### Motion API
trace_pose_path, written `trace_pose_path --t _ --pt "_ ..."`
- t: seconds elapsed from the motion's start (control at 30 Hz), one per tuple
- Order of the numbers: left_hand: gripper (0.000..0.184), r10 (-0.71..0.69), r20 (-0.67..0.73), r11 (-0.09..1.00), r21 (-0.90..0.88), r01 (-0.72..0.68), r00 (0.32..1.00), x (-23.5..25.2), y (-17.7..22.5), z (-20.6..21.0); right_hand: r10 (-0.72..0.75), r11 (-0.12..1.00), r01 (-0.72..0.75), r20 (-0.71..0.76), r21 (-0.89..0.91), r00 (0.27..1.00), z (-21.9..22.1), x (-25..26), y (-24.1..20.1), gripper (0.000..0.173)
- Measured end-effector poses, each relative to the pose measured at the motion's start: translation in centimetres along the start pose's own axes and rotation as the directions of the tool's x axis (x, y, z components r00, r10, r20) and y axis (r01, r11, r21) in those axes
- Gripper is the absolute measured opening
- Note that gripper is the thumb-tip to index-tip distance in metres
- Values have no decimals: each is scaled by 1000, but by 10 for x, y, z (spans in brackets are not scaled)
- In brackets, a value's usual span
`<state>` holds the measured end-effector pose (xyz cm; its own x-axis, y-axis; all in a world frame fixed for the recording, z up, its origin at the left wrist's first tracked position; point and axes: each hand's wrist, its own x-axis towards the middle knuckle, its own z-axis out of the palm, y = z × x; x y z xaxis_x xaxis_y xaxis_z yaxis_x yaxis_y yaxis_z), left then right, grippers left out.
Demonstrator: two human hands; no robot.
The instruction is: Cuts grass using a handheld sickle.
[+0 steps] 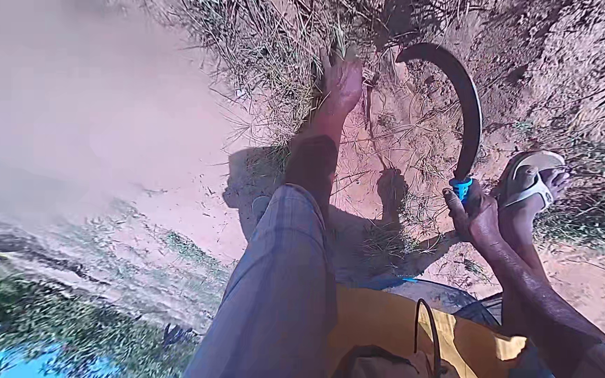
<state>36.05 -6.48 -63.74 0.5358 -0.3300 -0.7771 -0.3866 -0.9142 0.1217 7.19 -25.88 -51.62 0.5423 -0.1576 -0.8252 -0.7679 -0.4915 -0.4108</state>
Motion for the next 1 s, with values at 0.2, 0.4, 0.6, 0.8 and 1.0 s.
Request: trace_pose_path --t 0.2,0.4,0.6,0.8,1.0 --pt "54 -369 42 914 -162 371 928 -43 -53 1 -151 983 155 41 -103 988 7 24 -20 47" --pt "39 -330 149 933 -102 346 932 -65 -44 21 -204 956 213 61 -201 977 22 86 -90 48" --pt "38 -280 178 944 -131 304 943 -81 -39 41 135 892 -11 245 -451 960 53 12 15 51" --pt "37 -264 191 945 -145 293 945 -91 -45 40 -92 948 128 134 -290 987 36 -19 -8 50" --pt "35 -255 196 946 -153 286 947 -93 -56 50 -79 939 132 176 -318 981 54 76 -86 48"
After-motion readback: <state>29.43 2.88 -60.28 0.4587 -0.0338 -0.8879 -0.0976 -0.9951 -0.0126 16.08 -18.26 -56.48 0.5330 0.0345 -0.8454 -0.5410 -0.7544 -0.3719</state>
